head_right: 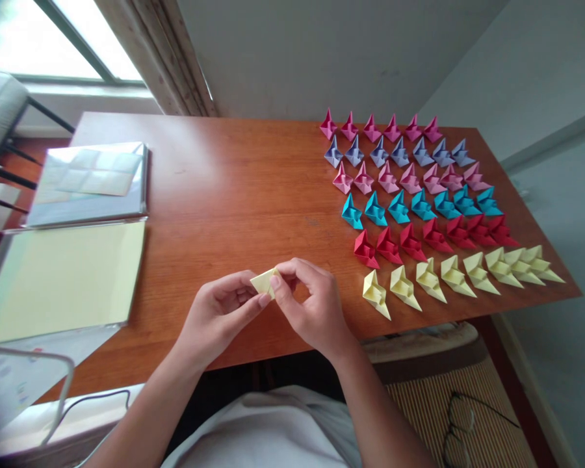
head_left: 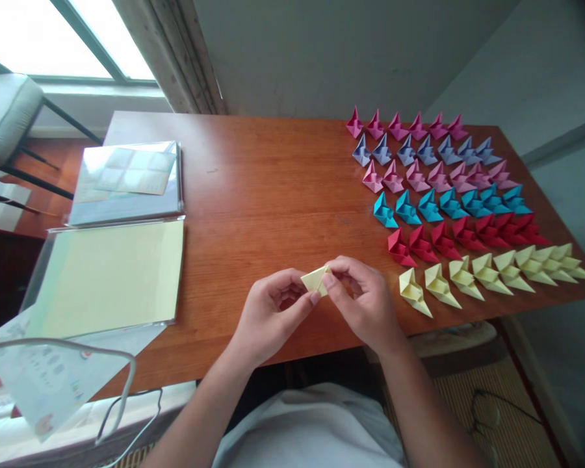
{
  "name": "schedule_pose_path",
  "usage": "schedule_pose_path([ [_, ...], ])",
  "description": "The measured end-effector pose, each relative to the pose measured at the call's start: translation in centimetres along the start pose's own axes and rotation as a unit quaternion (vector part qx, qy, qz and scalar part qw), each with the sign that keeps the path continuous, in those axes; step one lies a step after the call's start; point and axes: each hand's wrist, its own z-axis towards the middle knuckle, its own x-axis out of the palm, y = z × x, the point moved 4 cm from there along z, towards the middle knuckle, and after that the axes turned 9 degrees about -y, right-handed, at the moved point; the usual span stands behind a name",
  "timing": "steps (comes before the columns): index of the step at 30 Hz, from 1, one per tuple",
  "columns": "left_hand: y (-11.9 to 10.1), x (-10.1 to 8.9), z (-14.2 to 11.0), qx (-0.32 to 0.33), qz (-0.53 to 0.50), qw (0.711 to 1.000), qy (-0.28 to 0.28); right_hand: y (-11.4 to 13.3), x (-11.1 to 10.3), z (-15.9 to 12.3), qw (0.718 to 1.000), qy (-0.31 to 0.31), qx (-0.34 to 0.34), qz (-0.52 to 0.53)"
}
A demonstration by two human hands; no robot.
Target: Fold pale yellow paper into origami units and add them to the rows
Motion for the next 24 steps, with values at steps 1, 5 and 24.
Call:
schedule_pose_path([
  [1, 0.0, 0.0, 0.0, 0.001, 0.002, 1.0, 0.001, 0.0, 0.1, 0.0, 1.0, -0.001, -0.002, 0.0],
  [5, -0.2, 0.1, 0.0, 0.007, 0.009, 1.0, 0.001, 0.0, 0.1, 0.1, 1.0, -0.014, -0.006, -0.007],
  [24, -0.2, -0.1, 0.0, 0.021, 0.015, 0.999, -0.022, 0.5, -0.1, 0.4, 0.999, 0.027, -0.019, -0.023],
])
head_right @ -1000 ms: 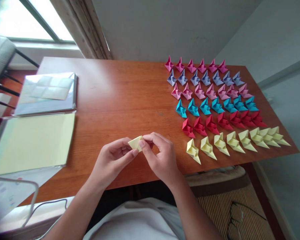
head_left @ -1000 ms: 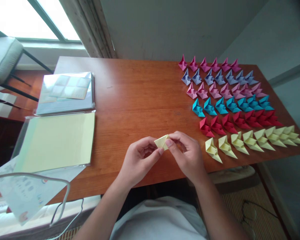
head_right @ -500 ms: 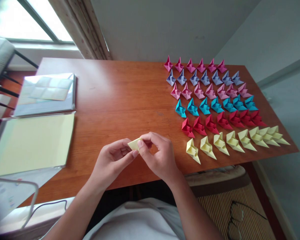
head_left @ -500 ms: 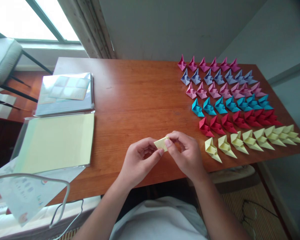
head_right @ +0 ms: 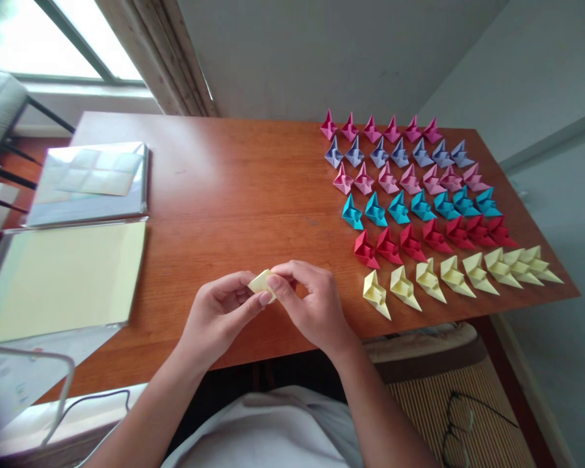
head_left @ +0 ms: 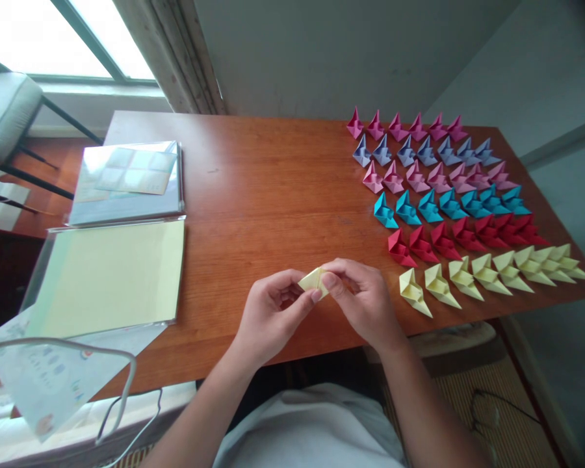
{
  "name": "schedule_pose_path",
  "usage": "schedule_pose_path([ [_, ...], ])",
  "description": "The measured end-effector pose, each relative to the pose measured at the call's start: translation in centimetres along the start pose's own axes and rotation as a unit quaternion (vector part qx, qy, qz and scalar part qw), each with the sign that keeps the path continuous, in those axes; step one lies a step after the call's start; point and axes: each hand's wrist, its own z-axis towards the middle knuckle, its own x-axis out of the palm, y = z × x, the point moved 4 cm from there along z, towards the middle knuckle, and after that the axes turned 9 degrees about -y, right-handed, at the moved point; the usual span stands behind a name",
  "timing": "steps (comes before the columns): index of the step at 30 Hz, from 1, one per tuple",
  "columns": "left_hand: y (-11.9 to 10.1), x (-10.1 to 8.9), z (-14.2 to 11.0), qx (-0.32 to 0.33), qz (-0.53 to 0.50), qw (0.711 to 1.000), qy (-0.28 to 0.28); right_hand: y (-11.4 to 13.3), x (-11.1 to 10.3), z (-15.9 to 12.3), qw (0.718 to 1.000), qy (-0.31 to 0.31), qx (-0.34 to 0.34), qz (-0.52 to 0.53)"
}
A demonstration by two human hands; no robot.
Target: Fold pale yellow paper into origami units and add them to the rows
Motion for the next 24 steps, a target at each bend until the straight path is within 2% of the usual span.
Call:
schedule_pose_path([
  [6, 0.1, 0.2, 0.1, -0.006, -0.006, 1.0, -0.008, -0.1, 0.0, -0.3, 0.999, -0.023, -0.026, -0.036],
  [12, 0.2, 0.2, 0.1, 0.005, -0.001, 1.0, -0.011, -0.6, 0.0, 0.1, 1.0, -0.004, 0.024, -0.006],
  [18, -0.8, 0.1, 0.2, 0.022, 0.004, 1.0, -0.005, 0.0, -0.1, 0.2, 0.998, -0.019, -0.02, -0.05],
  [24, -0.7, 0.0, 0.1, 0.009, 0.025, 0.999, -0.043, -0.3, -0.1, 0.1, 0.998, -0.003, -0.012, -0.055],
])
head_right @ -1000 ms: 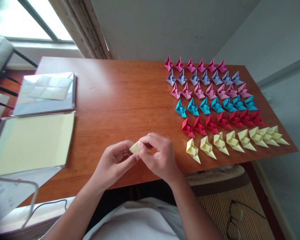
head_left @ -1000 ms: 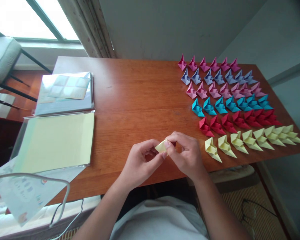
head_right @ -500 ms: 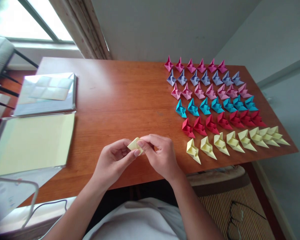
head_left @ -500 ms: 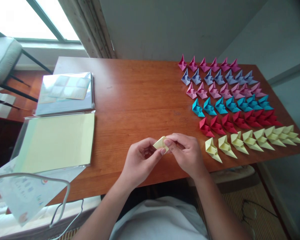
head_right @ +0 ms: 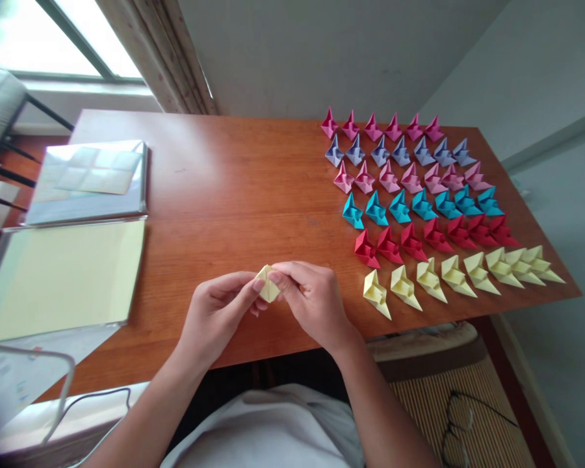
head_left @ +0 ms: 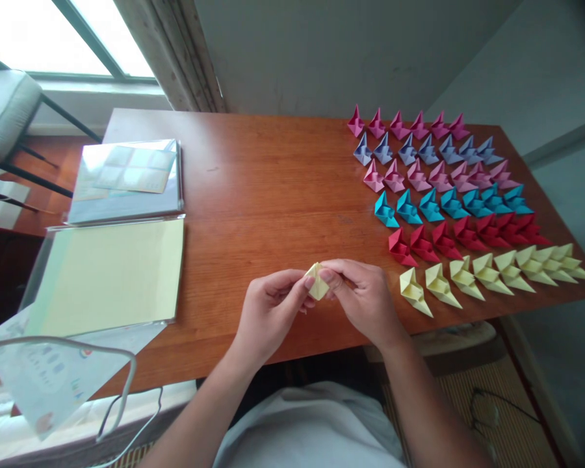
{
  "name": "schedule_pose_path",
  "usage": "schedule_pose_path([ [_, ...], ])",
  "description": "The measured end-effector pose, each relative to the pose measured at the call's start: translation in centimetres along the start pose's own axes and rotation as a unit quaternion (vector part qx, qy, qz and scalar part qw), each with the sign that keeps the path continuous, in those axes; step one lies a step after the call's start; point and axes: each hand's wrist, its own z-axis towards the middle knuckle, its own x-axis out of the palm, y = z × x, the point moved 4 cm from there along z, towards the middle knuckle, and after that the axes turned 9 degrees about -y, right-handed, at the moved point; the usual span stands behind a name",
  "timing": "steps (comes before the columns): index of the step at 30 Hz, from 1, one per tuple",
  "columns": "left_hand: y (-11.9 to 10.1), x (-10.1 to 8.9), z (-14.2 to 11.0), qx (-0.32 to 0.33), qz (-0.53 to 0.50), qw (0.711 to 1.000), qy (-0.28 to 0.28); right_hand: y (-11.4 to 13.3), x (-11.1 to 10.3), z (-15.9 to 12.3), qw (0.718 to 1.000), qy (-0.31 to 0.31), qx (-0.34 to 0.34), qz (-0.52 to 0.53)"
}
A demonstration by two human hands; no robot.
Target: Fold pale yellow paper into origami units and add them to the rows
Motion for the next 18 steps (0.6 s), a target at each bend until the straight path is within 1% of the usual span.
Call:
schedule_pose_path([
  [3, 0.4, 0.0, 0.0, 0.015, 0.002, 0.999, -0.031, -0.2, 0.0, -0.3, 1.0, 0.003, 0.007, 0.009],
  [5, 0.5, 0.0, 0.0, 0.017, 0.003, 0.999, -0.04, -0.4, 0.0, -0.4, 1.0, -0.007, 0.008, 0.005],
  [7, 0.5, 0.1, 0.1, 0.019, 0.003, 0.999, -0.03, -0.7, 0.1, -0.4, 1.0, -0.016, 0.015, 0.001],
  [9, 0.4, 0.1, 0.0, 0.027, 0.012, 1.0, -0.007, -1.1, 0.2, -0.4, 0.999, -0.009, 0.041, 0.006],
  [11, 0.2, -0.2, -0.3, 0.058, 0.064, 0.996, 0.003, -1.5, 0.5, -0.3, 0.997, 0.004, 0.073, 0.016],
  [12, 0.0, -0.4, -0.5, 0.089, 0.115, 0.989, -0.004, -1.6, 0.6, -0.3, 0.996, 0.01, 0.084, 0.015],
  [13, -0.2, -0.7, -0.7, 0.132, 0.185, 0.974, -0.02, -1.7, 0.7, -0.3, 0.996, 0.014, 0.086, 0.006],
  [15, -0.6, -1.0, -1.2, 0.224, 0.326, 0.917, -0.049, -1.7, 0.8, -0.3, 0.997, 0.014, 0.068, -0.032],
  [17, -0.6, -1.1, -1.5, 0.291, 0.413, 0.861, -0.061, -1.5, 1.1, -0.3, 0.996, 0.011, 0.033, -0.082],
  [18, -0.6, -1.2, -1.6, 0.313, 0.437, 0.841, -0.064, -1.3, 1.2, -0.3, 0.994, 0.008, 0.011, -0.109],
])
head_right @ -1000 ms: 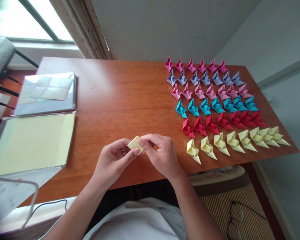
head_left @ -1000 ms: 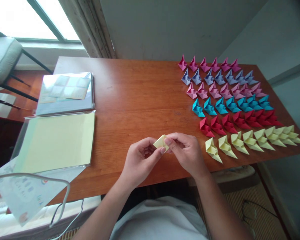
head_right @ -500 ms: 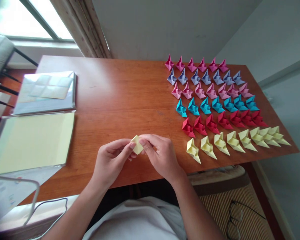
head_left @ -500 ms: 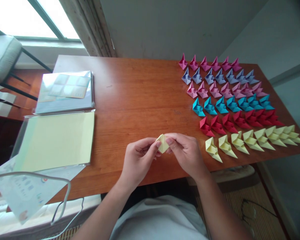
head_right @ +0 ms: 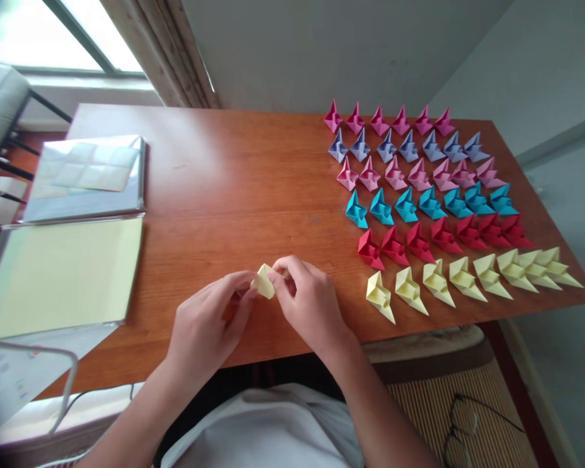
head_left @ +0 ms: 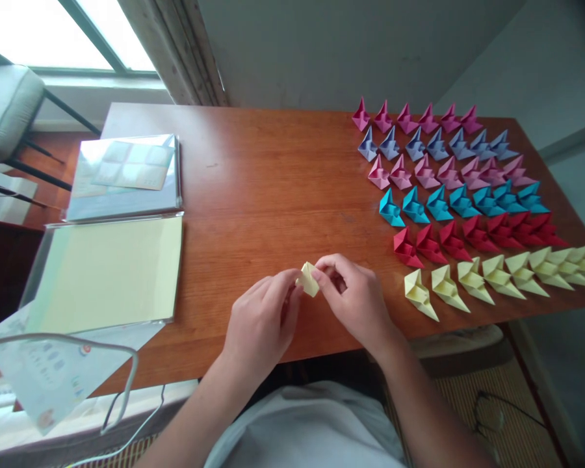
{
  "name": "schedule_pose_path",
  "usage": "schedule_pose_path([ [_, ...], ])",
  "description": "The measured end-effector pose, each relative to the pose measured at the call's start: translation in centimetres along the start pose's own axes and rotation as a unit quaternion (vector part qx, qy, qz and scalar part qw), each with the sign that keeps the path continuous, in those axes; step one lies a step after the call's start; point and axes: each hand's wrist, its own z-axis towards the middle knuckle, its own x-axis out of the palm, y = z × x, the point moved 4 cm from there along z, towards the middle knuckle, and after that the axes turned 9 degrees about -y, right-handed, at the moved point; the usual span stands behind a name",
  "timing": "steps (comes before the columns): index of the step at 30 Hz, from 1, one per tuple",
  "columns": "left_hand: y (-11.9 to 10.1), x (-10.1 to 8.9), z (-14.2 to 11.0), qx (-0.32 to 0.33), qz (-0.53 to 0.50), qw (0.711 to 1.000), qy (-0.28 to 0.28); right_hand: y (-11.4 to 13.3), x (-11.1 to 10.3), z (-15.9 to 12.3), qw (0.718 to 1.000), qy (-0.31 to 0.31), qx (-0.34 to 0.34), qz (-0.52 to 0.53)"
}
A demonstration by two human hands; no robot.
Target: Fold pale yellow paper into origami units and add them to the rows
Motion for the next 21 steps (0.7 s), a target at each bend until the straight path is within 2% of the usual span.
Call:
schedule_pose_path([
  [4, 0.6, -0.1, 0.0, 0.052, 0.065, 0.996, -0.034, 0.6, 0.6, 0.1, 0.991, -0.019, -0.081, -0.101],
  [10, 0.8, 0.5, 0.2, 0.165, 0.009, 0.986, 0.033, 0.7, 0.9, 0.0, 0.982, -0.037, -0.121, -0.139],
  [12, 0.9, 0.6, 0.2, 0.174, 0.002, 0.984, 0.048, 0.6, 0.8, -0.1, 0.982, -0.015, -0.136, -0.13],
  [17, 1.1, 0.5, 0.4, 0.168, -0.006, 0.984, 0.06, 0.2, 0.0, -0.6, 0.973, 0.095, -0.18, -0.106],
  [21, 1.0, 0.2, 0.5, 0.174, 0.026, 0.982, 0.064, 0.3, -0.5, -0.7, 0.969, 0.108, -0.197, -0.104],
])
